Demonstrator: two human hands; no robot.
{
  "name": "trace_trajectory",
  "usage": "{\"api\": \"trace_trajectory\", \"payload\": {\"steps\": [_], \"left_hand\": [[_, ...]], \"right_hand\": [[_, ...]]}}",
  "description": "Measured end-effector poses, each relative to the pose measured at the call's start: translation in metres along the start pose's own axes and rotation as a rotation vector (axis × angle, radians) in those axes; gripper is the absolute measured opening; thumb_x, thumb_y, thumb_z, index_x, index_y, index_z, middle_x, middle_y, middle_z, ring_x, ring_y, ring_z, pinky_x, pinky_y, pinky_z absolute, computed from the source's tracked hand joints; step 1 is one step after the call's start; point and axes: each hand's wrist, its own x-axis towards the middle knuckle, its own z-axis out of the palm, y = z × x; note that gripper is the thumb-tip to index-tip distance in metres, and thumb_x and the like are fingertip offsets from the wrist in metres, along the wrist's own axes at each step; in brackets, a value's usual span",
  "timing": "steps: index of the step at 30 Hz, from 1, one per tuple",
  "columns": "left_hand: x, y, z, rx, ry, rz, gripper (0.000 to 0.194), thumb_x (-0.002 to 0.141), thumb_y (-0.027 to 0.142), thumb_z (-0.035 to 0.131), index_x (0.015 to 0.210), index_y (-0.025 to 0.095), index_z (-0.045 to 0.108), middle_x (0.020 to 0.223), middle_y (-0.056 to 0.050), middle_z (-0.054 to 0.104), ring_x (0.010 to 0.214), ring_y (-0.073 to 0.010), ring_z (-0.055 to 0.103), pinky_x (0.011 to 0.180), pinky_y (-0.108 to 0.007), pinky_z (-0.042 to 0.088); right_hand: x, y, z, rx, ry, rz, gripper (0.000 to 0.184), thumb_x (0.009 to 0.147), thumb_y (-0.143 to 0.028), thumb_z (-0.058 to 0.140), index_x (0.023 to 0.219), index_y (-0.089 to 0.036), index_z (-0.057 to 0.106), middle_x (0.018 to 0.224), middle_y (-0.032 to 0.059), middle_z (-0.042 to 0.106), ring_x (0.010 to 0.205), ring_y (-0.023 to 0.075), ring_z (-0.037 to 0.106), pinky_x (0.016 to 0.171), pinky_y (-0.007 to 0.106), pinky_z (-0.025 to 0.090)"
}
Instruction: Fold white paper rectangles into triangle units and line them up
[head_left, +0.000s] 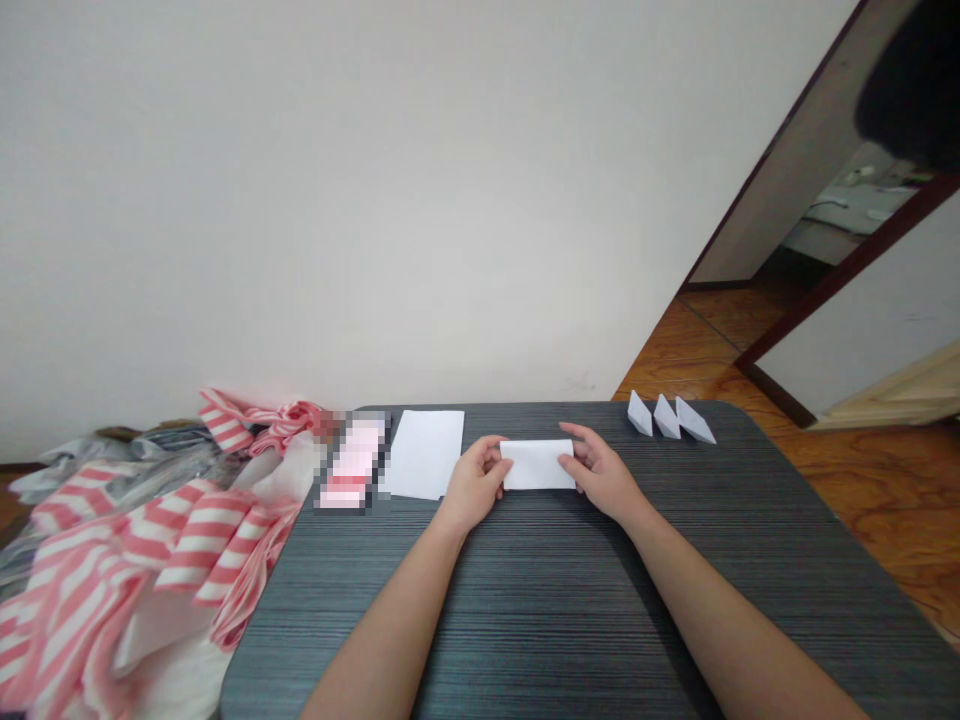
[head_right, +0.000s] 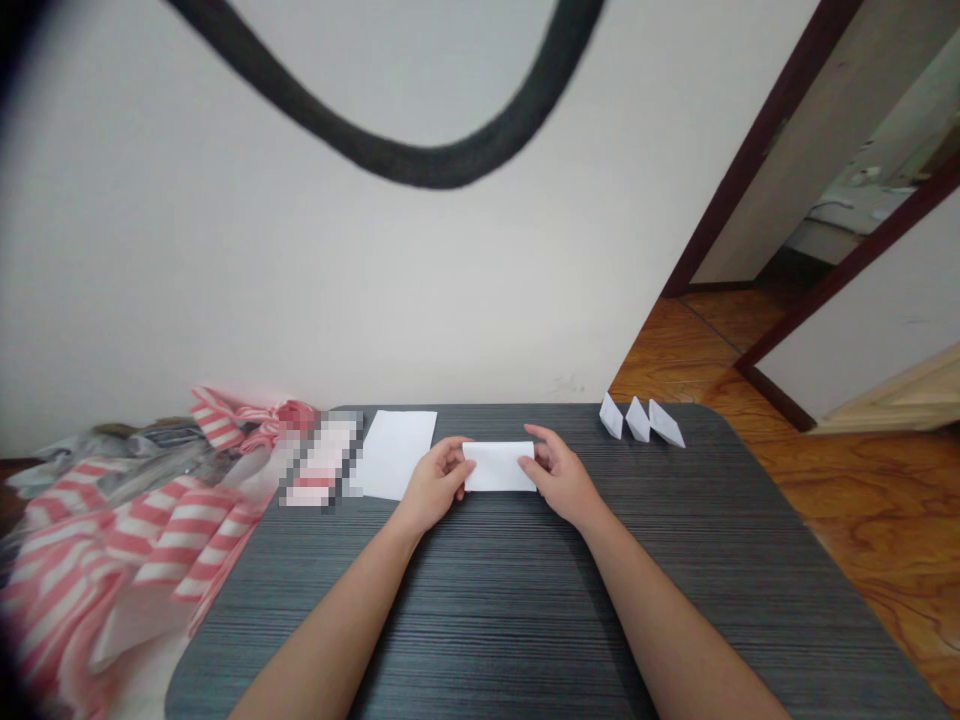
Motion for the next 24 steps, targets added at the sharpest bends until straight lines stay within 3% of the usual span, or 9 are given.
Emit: {"api": "trace_trajectory", "payload": {"steps": [5,14,20,24], "left_hand": [[0.0003,-0.0012,-0.0017,-0.023,0.023,-0.005,0.036,0.08,0.029,0.053,0.114,0.018,0.048,0.072,0.002,0.053,0.044,-0.0048,0.045,0.04,-0.018,0.034],[-0.0007,0.0017,-0.0011,-0.007,0.03,-0.05,0.048,0.081,0.038,0.051,0.122,0.016,0.04,0.065,0.002,0.054,0.043,-0.0064,0.046,0.04,-0.018,0.034],[-0.0035,0.0019,-0.0012,0.104,-0.047,-0.068,0.035,0.082,0.044,0.048,0.097,0.014,0.055,0.054,0.002,0.054,0.04,-0.007,0.043,0.039,-0.018,0.031],[-0.0034,0.0008,-0.0016,0.132,-0.023,-0.069,0.031,0.082,0.044,0.045,0.083,0.015,0.054,0.052,0.002,0.054,0.04,-0.0073,0.043,0.039,-0.018,0.031]], "right_hand": [[0.0007,0.0026,0.0002,-0.066,-0.02,0.032,0.049,0.081,-0.032,0.055,0.126,-0.019,0.037,0.074,0.0016,0.062,0.053,0.0123,0.054,0.05,0.024,0.045],[-0.0008,-0.0031,0.0031,-0.062,0.057,-0.014,0.044,0.082,-0.032,0.053,0.122,-0.02,0.041,0.071,0.001,0.06,0.051,0.0113,0.052,0.043,0.021,0.043],[-0.0014,-0.0003,0.0014,-0.093,0.089,-0.025,0.044,0.082,-0.033,0.053,0.123,-0.021,0.041,0.072,0.0016,0.061,0.048,0.0114,0.053,0.041,0.022,0.04],[-0.0014,-0.0005,0.003,-0.079,0.076,-0.025,0.045,0.083,-0.033,0.052,0.124,-0.021,0.039,0.074,0.0019,0.061,0.049,0.0114,0.053,0.043,0.023,0.041]]}}
